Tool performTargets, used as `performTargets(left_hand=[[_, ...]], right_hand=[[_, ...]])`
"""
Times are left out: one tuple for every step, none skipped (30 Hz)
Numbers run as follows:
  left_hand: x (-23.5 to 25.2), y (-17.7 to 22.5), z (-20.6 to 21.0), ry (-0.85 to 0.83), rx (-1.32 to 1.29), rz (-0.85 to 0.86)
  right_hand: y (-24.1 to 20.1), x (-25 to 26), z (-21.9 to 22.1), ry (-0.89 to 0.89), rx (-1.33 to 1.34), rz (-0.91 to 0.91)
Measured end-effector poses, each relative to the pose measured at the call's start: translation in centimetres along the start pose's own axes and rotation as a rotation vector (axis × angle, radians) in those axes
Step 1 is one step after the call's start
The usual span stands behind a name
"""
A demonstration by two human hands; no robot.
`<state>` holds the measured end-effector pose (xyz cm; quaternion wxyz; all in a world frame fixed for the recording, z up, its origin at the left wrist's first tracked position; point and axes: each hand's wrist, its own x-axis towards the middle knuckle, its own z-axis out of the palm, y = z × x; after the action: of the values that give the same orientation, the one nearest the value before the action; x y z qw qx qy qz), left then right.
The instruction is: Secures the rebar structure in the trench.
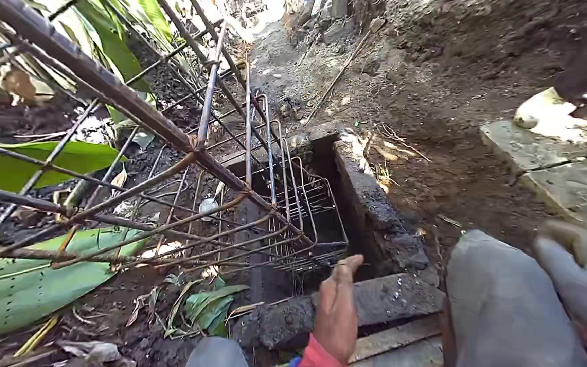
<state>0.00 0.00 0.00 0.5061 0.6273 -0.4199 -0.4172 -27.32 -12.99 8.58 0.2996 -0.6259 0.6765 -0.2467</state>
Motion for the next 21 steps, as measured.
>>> performTargets(left_hand=[[0.6, 0.6, 1.3, 0.008, -0.087, 0.041], [1.1, 1.3, 2.5, 0.031, -0.155, 0.071], [1.7, 2.1, 3.5, 0.06, -0.202, 0.094], [2.2, 2.7, 4.2, 0.087, -0.23, 0.123], [2.6, 3.2, 4.7, 0.109, -0.254, 0.15], [2.8, 3.6, 4.9, 0.131, -0.259, 0.159], [3.0, 3.8, 4.7, 0.145, -0.251, 0.157], [3.2, 3.8, 4.2, 0.153, -0.239, 0.146], [3.2, 3.6, 3.5, 0.15, -0.227, 0.134], [3.0, 3.3, 2.7, 0.128, -0.215, 0.13], [2.6, 2.9, 2.0, 0.086, -0.215, 0.129], [2.3, 2.7, 1.4, 0.035, -0.263, 0.137], [2.1, 2.6, 1.1, -0.002, -0.335, 0.15], [2.0, 2.6, 0.9, -0.019, -0.399, 0.186], [1.8, 2.7, 0.9, -0.006, -0.438, 0.24], [1.6, 2.8, 1.1, 0.043, -0.432, 0.304], [1.4, 3.0, 1.5, 0.1, -0.398, 0.355], [1.3, 3.1, 1.8, 0.142, -0.381, 0.381], [1.2, 3.2, 2.0, 0.151, -0.39, 0.382], [1.1, 3.3, 2.0, 0.143, -0.417, 0.366], [1.0, 3.3, 1.9, 0.134, -0.438, 0.341]], right_hand=[[1.1, 1.0, -0.1, -0.021, -0.027, -0.222], [1.7, 2.0, 0.3, -0.06, -0.047, -0.402], [0.5, 2.0, 1.1, -0.162, -0.044, -0.48], [-1.4, 1.0, 2.3, -0.32, -0.039, -0.499], [-3.1, -0.3, 4.1, -0.492, -0.008, -0.488], [-3.6, -1.6, 6.3, -0.654, 0.081, -0.467], [-3.4, -2.6, 8.5, -0.753, 0.216, -0.444], [-3.3, -3.3, 10.0, -0.815, 0.347, -0.404], [-3.1, -3.6, 10.8, -0.862, 0.441, -0.361], [-3.2, -3.8, 10.8, -0.879, 0.467, -0.339], [-3.5, -3.8, 10.5, -0.858, 0.459, -0.327], [-4.2, -4.0, 9.9, -0.814, 0.459, -0.302], [-4.9, -3.9, 9.4, -0.763, 0.475, -0.272], [-5.3, -3.7, 9.2, -0.73, 0.491, -0.261], [-5.3, -3.4, 9.3, -0.727, 0.49, -0.275], [-4.8, -3.0, 9.7, -0.748, 0.477, -0.311], [-4.3, -2.7, 10.3, -0.785, 0.485, -0.343], [-4.1, -2.9, 10.7, -0.816, 0.517, -0.335], [-4.2, -3.4, 10.9, -0.85, 0.581, -0.29], [-4.1, -3.9, 11.1, -0.903, 0.657, -0.234], [-4.0, -4.4, 11.2, -0.959, 0.745, -0.172]])
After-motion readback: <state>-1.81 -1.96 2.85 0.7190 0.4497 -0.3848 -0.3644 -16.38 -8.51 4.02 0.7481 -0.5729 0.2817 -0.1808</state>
